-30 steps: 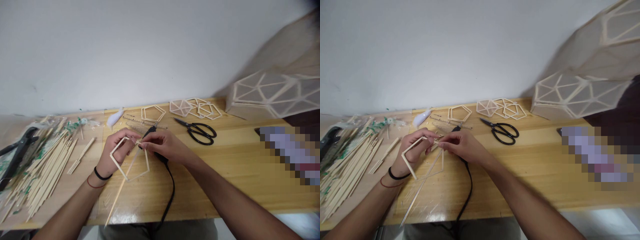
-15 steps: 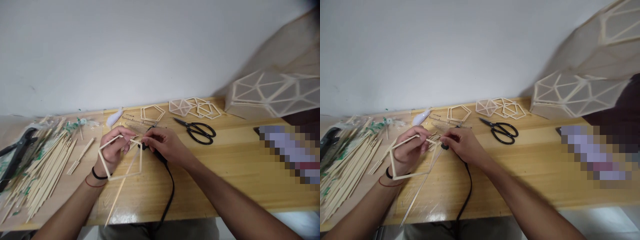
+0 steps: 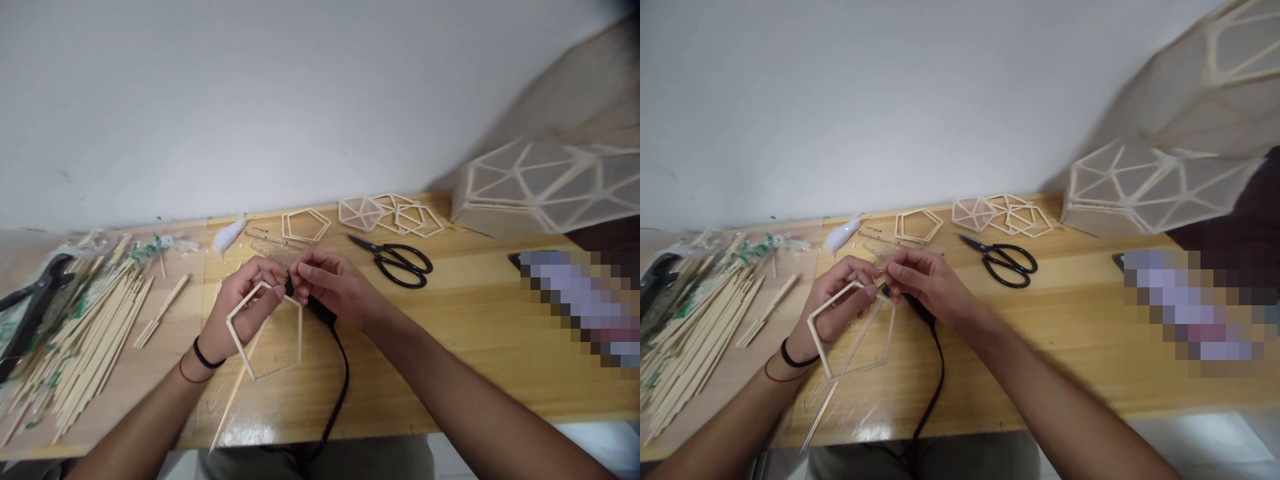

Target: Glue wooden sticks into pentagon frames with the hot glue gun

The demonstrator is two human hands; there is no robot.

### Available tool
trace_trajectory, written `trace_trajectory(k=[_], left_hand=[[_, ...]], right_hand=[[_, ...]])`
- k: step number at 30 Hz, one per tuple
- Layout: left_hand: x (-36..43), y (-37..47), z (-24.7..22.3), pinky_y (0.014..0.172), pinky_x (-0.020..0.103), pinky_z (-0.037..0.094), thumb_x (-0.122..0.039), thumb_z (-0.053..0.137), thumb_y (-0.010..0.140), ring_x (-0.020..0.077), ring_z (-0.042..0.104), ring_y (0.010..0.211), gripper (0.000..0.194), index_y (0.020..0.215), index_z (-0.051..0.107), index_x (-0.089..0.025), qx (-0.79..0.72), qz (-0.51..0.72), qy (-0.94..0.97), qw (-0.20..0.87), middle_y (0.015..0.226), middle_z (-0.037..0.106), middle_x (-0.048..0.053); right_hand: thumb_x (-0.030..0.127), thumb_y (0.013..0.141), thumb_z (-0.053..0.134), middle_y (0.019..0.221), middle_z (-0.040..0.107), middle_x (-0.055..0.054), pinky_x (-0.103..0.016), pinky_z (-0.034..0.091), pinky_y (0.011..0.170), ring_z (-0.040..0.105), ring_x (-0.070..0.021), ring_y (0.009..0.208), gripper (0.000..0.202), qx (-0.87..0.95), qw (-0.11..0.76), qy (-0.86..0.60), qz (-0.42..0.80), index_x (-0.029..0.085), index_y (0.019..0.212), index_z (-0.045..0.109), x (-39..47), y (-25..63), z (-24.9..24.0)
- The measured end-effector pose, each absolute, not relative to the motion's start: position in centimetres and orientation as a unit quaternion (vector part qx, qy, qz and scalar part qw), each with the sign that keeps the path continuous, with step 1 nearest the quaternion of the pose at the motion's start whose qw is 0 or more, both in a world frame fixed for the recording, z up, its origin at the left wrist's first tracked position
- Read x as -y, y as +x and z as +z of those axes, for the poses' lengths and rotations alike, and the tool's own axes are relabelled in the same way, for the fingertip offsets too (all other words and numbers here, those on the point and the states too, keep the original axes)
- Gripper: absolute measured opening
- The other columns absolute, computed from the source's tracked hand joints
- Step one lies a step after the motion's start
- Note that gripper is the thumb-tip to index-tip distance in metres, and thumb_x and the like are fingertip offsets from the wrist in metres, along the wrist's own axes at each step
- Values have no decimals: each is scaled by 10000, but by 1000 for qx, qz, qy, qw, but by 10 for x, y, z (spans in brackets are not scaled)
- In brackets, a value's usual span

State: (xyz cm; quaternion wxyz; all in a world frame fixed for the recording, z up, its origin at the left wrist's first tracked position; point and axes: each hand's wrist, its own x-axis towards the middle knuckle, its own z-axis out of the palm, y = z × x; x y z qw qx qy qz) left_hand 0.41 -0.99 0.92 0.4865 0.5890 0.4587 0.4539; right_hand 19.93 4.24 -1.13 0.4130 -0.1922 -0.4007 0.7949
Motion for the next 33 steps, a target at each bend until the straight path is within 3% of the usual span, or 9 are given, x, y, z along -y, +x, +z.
trace_trajectory(k=[8, 17, 26, 33], left_hand=[[13, 7, 14, 582, 215, 471, -323, 725, 1008, 91, 606, 594, 178, 931, 654, -180, -424, 429, 604, 521, 830, 783, 37], [12, 11, 13, 617, 220, 511, -341, 736, 1005, 117, 707, 665, 200, 900, 656, -190, -417, 420, 604, 534, 866, 838, 52], [12, 11, 17, 527, 192, 457, -344, 747, 995, 85, 601, 561, 219, 879, 662, -179, -420, 425, 594, 538, 819, 823, 51], [13, 11, 17, 538, 189, 475, -344, 732, 1007, 85, 605, 577, 214, 899, 674, -168, -412, 422, 590, 551, 855, 828, 72]], right_hand=[[223, 808, 925, 758, 678, 28, -212, 485, 585, 605, -87, 613, 210, 395, 406, -160, 809, 167, 896, 742, -39, 196, -13], [237, 828, 898, 701, 663, 39, -196, 429, 541, 554, -75, 560, 222, 399, 395, -139, 816, 171, 884, 694, -37, 196, -10], [241, 866, 863, 668, 637, 56, -208, 479, 550, 538, -79, 553, 165, 396, 398, -143, 815, 179, 955, 739, -37, 197, -11], [300, 908, 835, 687, 651, 37, -228, 513, 586, 588, -104, 602, 180, 386, 385, -133, 828, 173, 1009, 756, -37, 200, -8]])
